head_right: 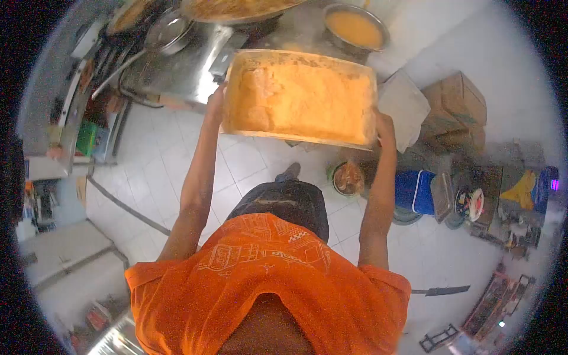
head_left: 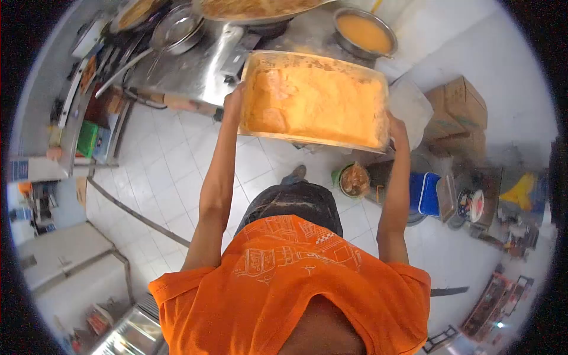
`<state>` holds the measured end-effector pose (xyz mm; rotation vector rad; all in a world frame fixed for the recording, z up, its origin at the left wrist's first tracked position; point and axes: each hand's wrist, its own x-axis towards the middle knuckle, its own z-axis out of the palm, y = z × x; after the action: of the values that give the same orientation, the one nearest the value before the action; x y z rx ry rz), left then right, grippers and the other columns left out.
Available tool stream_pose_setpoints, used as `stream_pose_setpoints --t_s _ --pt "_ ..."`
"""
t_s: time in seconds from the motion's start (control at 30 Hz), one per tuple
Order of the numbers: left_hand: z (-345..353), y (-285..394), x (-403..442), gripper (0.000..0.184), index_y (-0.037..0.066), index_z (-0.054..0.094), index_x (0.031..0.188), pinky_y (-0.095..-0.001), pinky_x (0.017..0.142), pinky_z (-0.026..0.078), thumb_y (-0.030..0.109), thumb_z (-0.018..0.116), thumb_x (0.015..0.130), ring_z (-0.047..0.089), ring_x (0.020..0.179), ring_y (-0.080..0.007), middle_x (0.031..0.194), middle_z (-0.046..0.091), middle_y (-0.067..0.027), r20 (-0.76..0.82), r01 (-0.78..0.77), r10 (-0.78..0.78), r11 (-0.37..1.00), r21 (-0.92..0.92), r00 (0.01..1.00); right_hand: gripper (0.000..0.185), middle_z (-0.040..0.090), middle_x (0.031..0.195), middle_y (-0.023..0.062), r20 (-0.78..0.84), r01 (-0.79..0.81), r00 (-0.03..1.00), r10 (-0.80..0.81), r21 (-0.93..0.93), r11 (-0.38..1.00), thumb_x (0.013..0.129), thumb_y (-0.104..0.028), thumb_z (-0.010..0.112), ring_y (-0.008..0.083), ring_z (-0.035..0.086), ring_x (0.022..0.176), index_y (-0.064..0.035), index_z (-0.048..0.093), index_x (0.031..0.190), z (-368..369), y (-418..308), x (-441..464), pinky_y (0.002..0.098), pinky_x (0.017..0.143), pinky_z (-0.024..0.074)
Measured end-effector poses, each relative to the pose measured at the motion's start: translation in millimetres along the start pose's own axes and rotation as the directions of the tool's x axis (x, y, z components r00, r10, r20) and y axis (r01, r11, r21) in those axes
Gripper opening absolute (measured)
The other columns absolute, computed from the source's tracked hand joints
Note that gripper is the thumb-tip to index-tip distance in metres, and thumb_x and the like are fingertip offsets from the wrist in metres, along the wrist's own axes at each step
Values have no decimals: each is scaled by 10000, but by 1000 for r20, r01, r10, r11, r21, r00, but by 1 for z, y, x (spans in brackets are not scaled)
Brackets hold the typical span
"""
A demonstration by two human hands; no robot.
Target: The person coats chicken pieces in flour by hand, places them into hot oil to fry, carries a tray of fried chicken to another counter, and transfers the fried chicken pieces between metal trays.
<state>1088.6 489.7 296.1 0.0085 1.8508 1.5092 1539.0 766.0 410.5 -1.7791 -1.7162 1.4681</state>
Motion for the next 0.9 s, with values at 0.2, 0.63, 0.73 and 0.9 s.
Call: stream_pose_setpoints --t_s 0.2,0.63,0.73,0.9 --pt "-195 -47 -258 580 -148 601 1045 -341 733 486 393 581 840 620 821 -231 978 644 -162 -138 10 -35 984 -177 990 501 682 953 151 30 35 999 -26 -378 925 886 -454 562 174 622 849 11 685 1029 72 44 -200 317 778 461" --pt "-433 -256 -444 538 -77 545 1214 -361 833 495 365 458 919 634 929 -258 1101 609 -206 -582 237 -338 940 -246 739 196 607 736 60 638 310 761 116 -515 799 845 -133 555 134 546 664 24 656 904 327 233 -275 301 615 446" --pt "-422 -297 -401 465 -45 530 1229 -357 826 497 314 411 958 612 942 -233 1083 600 -169 -601 206 -409 902 -379 687 188 608 743 139 564 408 825 -24 -567 716 845 -113 519 248 595 698 31 635 879 380 230 -226 376 649 469" --pt "-350 -396 -297 273 36 536 1033 -304 694 453 265 398 978 508 746 -157 839 548 -30 -460 328 -267 943 55 847 190 620 922 226 518 429 853 -56 -639 639 856 -102 488 403 601 889 11 611 948 422 215 -52 486 773 478"
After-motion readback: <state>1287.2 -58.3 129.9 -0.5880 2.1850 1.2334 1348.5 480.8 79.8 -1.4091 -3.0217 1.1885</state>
